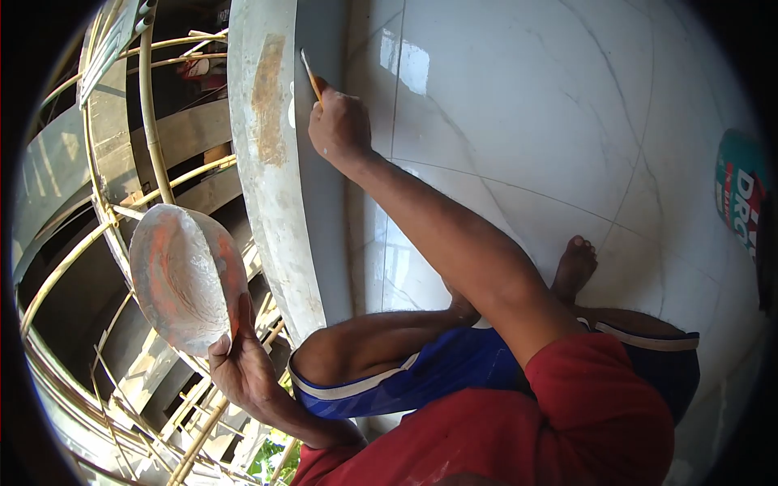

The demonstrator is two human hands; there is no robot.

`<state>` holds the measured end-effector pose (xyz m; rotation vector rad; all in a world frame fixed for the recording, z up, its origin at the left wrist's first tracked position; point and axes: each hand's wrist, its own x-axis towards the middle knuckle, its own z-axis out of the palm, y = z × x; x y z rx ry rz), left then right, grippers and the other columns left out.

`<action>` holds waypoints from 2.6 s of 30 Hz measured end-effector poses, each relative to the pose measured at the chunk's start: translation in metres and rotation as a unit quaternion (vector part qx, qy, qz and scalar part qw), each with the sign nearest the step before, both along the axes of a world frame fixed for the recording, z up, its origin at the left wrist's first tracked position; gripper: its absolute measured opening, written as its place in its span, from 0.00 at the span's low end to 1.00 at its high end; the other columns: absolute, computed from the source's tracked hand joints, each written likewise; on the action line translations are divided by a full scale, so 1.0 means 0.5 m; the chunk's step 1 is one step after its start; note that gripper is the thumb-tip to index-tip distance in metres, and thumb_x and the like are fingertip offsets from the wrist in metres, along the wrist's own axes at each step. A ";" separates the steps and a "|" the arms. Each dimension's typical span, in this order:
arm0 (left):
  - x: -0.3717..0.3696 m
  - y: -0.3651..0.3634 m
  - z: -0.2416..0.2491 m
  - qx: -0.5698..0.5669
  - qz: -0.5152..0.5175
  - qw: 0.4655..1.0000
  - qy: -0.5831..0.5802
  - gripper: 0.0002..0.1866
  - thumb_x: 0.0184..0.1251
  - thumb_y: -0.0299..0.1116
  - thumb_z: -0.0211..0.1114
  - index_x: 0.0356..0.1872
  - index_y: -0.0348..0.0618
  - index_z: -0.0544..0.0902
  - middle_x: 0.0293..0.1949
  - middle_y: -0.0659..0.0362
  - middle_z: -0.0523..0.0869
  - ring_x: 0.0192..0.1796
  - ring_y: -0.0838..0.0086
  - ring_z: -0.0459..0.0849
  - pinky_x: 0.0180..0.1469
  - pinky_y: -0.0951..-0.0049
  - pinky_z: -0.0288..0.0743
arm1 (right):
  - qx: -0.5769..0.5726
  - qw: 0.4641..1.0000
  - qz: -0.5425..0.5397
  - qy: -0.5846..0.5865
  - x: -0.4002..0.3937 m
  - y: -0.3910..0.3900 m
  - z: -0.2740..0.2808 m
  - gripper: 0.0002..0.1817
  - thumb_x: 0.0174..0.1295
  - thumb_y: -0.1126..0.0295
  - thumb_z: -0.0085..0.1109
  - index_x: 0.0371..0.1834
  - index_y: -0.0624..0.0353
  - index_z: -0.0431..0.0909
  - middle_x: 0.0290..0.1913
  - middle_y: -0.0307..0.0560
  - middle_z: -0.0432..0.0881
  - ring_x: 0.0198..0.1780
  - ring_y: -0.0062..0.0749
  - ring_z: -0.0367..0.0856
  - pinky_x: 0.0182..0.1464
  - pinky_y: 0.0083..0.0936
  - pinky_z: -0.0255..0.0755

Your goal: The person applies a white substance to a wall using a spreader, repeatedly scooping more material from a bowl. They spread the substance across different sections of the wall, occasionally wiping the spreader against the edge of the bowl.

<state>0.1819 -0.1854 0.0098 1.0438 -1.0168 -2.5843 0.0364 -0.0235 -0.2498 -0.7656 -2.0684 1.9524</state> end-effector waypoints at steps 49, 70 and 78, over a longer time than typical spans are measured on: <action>-0.030 0.072 -0.004 -0.009 -0.027 0.999 -0.016 0.46 0.46 0.10 0.46 0.74 0.30 0.45 0.73 0.35 0.53 0.76 0.39 0.49 0.77 0.34 0.45 | -0.002 1.000 0.021 -0.001 -0.120 0.142 -0.061 0.14 0.66 0.68 0.55 0.53 0.58 0.81 0.41 0.61 0.85 0.43 0.55 0.83 0.47 0.42 0.76; -0.029 0.064 -0.002 -0.060 0.002 0.998 -0.004 0.48 0.45 0.10 0.45 0.75 0.32 0.44 0.73 0.35 0.52 0.76 0.38 0.49 0.76 0.32 0.43 | 0.009 0.998 0.063 0.012 -0.041 0.066 -0.064 0.12 0.60 0.73 0.57 0.44 0.66 0.81 0.35 0.65 0.83 0.40 0.58 0.84 0.46 0.45 0.77; -0.031 0.075 0.001 -0.047 0.001 0.999 -0.014 0.47 0.45 0.11 0.45 0.75 0.32 0.44 0.73 0.34 0.53 0.75 0.37 0.51 0.75 0.32 0.47 | -0.056 0.991 -0.002 -0.124 -0.152 0.129 -0.129 0.11 0.59 0.70 0.56 0.40 0.67 0.81 0.40 0.65 0.84 0.46 0.59 0.83 0.49 0.43 0.76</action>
